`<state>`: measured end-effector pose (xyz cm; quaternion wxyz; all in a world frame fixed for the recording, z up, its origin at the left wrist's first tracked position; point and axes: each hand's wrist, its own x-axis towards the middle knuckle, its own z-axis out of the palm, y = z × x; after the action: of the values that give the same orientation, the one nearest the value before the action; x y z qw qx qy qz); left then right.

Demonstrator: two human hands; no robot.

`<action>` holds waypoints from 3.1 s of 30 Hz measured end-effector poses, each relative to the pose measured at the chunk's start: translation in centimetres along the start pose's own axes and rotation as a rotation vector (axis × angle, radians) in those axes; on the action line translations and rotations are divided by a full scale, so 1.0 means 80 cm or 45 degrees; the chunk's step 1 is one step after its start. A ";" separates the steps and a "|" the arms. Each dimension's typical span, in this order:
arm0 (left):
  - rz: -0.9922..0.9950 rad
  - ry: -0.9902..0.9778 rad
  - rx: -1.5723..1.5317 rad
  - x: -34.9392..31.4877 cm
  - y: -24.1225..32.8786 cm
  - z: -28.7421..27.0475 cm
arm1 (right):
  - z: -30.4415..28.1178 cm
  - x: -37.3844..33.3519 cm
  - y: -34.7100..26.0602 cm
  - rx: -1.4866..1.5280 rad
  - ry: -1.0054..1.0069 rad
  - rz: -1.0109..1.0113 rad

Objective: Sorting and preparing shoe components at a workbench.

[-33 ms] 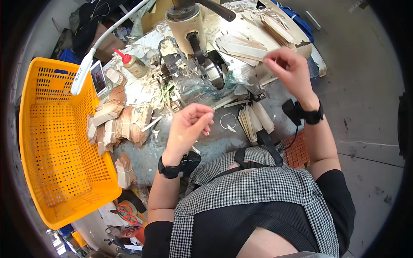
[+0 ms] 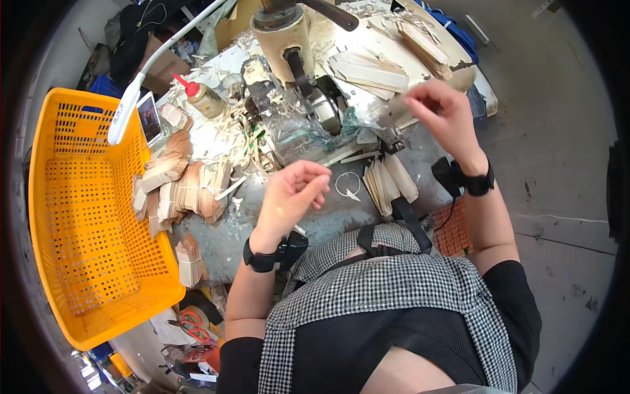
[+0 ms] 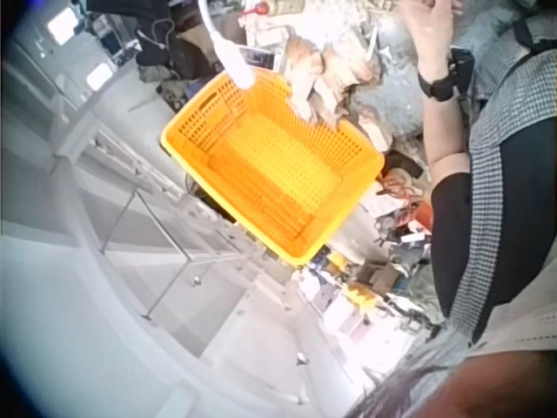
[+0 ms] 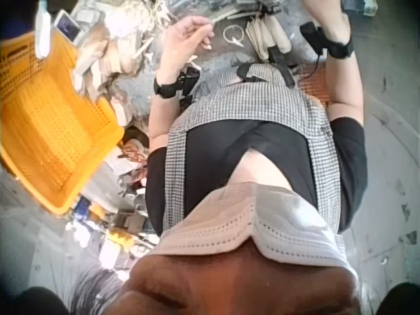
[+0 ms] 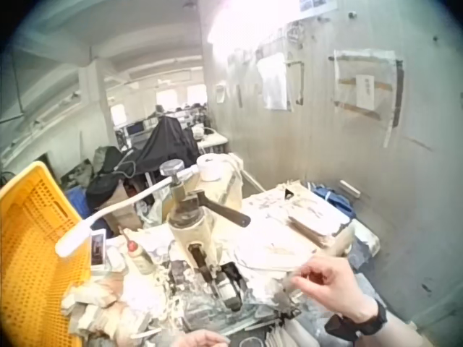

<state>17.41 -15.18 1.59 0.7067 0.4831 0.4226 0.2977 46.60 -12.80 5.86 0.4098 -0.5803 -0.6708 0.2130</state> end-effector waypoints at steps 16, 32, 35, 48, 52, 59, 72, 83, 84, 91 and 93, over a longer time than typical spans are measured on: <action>-0.524 -0.442 0.047 0.038 -0.081 0.023 | 0.034 -0.176 0.069 0.004 -0.195 0.575; -0.634 -0.445 -0.199 0.060 -0.083 0.052 | 0.050 -0.198 0.086 0.053 -0.117 0.723; -0.647 -0.447 -0.202 0.063 -0.083 0.056 | 0.050 -0.197 0.082 0.029 -0.123 0.728; -0.633 -0.468 -0.143 0.069 -0.083 0.066 | 0.063 -0.196 0.079 -0.286 -0.138 0.455; -0.636 -0.467 -0.135 0.071 -0.084 0.066 | 0.063 -0.197 0.084 -0.260 -0.098 0.492; -0.624 -0.449 -0.101 0.072 -0.084 0.069 | 0.064 -0.197 0.085 -0.296 -0.062 0.475; -0.519 -0.471 0.122 0.097 -0.094 0.099 | 0.062 -0.189 0.074 -0.127 -0.253 0.685; -0.178 -0.334 0.608 0.107 -0.121 0.117 | 0.068 -0.189 0.078 0.048 -0.273 0.723; -0.192 -0.315 0.549 0.109 -0.126 0.116 | 0.069 -0.189 0.078 0.098 -0.280 0.723; -0.330 -0.375 0.385 0.111 -0.119 0.112 | 0.073 -0.185 0.079 0.302 -0.375 0.667; -0.380 -0.365 0.256 0.107 -0.110 0.112 | 0.072 -0.185 0.079 0.354 -0.328 0.686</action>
<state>29.44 -15.10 -7.71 0.7441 0.5203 0.4124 0.0746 45.70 -24.35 -6.78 0.3260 -0.6436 -0.5040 0.4748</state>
